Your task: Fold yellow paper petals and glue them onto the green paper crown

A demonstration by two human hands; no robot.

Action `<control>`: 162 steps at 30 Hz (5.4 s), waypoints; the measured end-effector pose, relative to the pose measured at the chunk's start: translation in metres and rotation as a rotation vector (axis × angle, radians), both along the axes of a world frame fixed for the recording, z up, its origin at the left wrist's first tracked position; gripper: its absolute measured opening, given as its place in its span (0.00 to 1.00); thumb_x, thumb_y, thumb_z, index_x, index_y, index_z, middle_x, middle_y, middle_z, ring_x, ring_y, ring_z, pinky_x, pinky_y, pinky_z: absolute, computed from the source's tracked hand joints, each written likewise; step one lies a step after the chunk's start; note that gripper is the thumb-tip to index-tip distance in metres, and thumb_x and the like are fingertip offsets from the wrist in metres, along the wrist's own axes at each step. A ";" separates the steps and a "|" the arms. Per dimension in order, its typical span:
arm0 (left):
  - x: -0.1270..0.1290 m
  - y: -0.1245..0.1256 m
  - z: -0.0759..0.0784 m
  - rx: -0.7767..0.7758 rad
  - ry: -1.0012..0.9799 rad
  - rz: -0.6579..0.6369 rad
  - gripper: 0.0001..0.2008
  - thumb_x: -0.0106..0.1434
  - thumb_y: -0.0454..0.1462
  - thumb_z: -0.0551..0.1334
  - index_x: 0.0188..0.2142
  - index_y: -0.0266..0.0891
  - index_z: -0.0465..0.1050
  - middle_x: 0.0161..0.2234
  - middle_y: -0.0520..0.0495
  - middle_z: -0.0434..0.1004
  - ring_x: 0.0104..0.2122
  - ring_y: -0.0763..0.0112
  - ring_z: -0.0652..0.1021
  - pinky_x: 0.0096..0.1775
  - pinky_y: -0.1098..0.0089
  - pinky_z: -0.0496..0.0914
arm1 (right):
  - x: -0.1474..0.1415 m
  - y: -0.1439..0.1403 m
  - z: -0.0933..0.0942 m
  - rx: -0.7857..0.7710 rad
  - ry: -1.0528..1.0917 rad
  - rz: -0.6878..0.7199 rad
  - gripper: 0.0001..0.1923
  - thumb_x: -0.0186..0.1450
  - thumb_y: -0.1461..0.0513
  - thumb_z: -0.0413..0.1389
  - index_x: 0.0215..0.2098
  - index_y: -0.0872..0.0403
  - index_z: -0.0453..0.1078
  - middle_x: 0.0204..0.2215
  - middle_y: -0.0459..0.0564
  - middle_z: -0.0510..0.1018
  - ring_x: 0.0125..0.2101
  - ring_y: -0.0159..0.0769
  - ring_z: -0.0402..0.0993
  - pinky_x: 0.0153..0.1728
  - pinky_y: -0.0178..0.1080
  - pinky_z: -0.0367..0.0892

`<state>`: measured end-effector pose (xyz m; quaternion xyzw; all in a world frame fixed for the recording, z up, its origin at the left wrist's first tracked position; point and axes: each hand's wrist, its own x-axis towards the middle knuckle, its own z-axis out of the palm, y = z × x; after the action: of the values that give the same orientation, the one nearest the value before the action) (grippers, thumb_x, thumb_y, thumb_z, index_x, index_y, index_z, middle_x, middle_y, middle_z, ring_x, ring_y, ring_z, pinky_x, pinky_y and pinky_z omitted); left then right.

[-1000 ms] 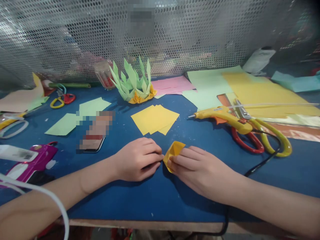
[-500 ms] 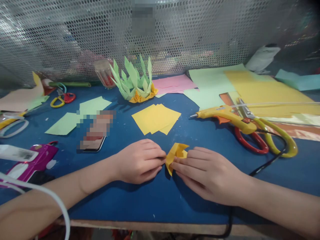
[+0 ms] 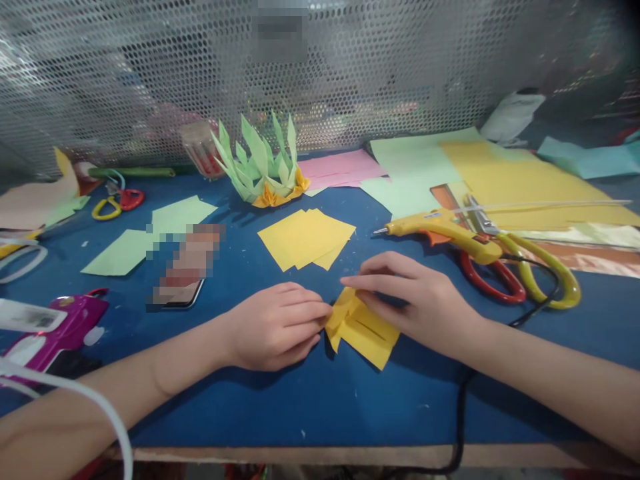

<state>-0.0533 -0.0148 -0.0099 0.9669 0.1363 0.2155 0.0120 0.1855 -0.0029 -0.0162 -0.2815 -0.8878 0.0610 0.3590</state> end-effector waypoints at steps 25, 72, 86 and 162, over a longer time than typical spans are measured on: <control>0.015 -0.019 0.001 0.190 -0.029 0.153 0.06 0.63 0.34 0.60 0.29 0.35 0.69 0.36 0.44 0.76 0.34 0.69 0.74 0.35 0.69 0.72 | -0.002 -0.004 -0.005 -0.070 -0.090 -0.043 0.05 0.63 0.68 0.51 0.36 0.54 0.63 0.34 0.51 0.69 0.34 0.34 0.67 0.33 0.36 0.69; 0.018 -0.018 0.008 0.346 0.164 0.058 0.14 0.67 0.28 0.50 0.35 0.30 0.74 0.33 0.42 0.80 0.27 0.67 0.75 0.26 0.68 0.68 | 0.004 -0.010 -0.005 0.259 -0.305 0.144 0.15 0.68 0.68 0.47 0.27 0.58 0.71 0.24 0.48 0.68 0.28 0.34 0.54 0.29 0.38 0.50; 0.027 -0.032 0.007 0.433 0.200 0.153 0.10 0.64 0.26 0.52 0.39 0.25 0.71 0.30 0.41 0.79 0.25 0.67 0.75 0.25 0.67 0.68 | 0.003 -0.010 -0.004 0.229 -0.319 0.154 0.16 0.69 0.68 0.45 0.31 0.59 0.73 0.24 0.48 0.68 0.28 0.35 0.55 0.30 0.38 0.50; 0.005 -0.023 -0.016 0.182 -0.049 0.104 0.15 0.69 0.29 0.48 0.42 0.33 0.73 0.41 0.46 0.81 0.43 0.70 0.79 0.47 0.68 0.73 | 0.004 -0.004 -0.007 0.034 -0.155 0.106 0.10 0.66 0.67 0.51 0.40 0.60 0.74 0.39 0.51 0.81 0.38 0.37 0.73 0.40 0.42 0.69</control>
<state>-0.0483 -0.0381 -0.0260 0.9499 0.1659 0.2511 -0.0840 0.1893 -0.0072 -0.0230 -0.2320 -0.9274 0.0431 0.2902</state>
